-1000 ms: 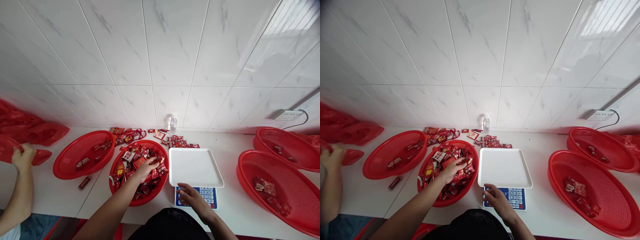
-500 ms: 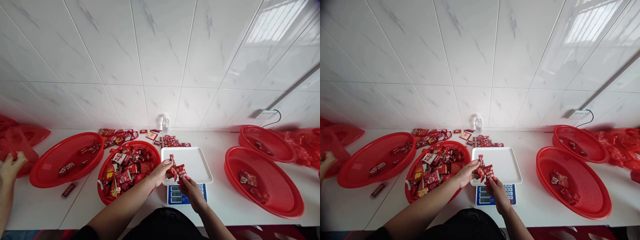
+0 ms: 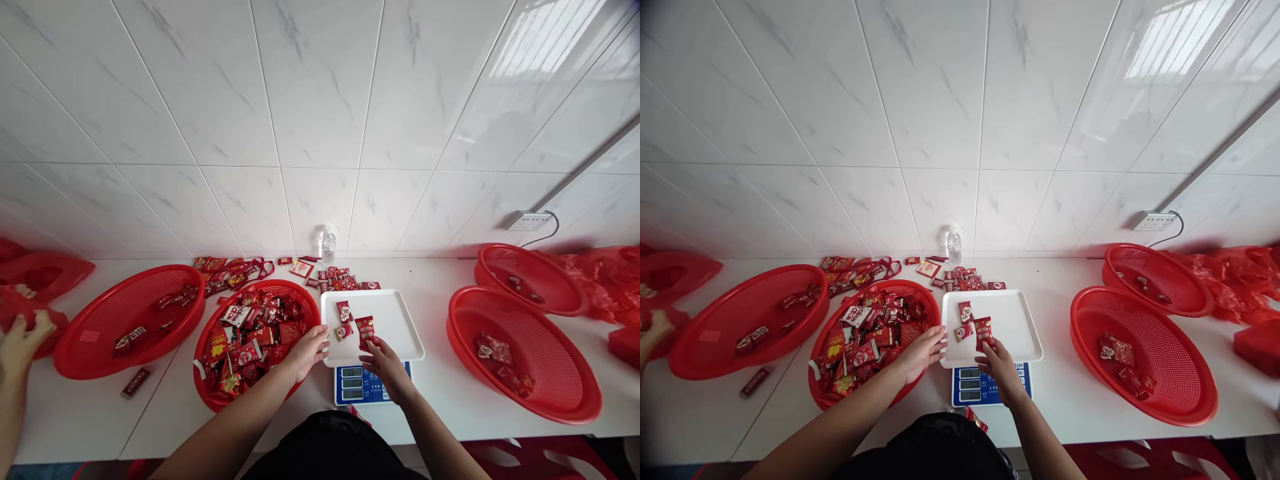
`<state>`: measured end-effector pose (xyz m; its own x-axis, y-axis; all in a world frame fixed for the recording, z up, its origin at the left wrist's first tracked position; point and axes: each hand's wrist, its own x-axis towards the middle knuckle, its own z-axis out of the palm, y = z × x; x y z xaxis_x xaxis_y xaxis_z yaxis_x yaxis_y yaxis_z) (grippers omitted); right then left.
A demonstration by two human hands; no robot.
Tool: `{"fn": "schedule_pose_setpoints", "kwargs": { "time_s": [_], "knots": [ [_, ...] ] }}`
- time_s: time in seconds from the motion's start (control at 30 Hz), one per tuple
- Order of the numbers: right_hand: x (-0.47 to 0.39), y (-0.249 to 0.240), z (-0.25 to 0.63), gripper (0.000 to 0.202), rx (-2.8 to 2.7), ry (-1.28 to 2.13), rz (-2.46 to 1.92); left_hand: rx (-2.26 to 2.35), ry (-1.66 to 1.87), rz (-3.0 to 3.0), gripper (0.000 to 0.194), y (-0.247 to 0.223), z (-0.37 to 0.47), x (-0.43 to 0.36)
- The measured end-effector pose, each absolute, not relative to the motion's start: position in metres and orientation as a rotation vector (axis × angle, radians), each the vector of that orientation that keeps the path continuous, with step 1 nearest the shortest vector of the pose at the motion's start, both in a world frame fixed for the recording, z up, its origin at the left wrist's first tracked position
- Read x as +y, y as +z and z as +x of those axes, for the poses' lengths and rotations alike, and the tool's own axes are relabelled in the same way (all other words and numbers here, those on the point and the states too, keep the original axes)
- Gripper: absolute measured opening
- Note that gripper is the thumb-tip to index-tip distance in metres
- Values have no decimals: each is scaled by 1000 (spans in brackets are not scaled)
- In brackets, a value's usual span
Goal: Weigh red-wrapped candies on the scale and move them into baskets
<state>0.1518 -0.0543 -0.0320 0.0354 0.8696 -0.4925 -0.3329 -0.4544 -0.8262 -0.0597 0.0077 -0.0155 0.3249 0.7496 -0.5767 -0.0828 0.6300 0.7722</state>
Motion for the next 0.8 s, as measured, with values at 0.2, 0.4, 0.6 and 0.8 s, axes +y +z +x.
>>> {"fn": "schedule_pose_setpoints", "kwargs": {
  "time_s": [0.2, 0.4, 0.6, 0.8],
  "knots": [
    [-64, -45, 167, 38, -1153, 1481, -1691, 1116, 582, 776, 46, -3, -79, -8],
    [-114, -83, 175, 31, -1667, 1576, -1902, 1168, 550, 792, 42, -8, -93, -21],
    [-126, -107, 158, 39, -1542, 1664, -1739, 1157, 549, 843, 39, -14, -89, -23],
    [-121, -96, 151, 40, -1488, 1776, -1665, 1205, 579, 962, 35, -7, -86, -21]
  ]
}}
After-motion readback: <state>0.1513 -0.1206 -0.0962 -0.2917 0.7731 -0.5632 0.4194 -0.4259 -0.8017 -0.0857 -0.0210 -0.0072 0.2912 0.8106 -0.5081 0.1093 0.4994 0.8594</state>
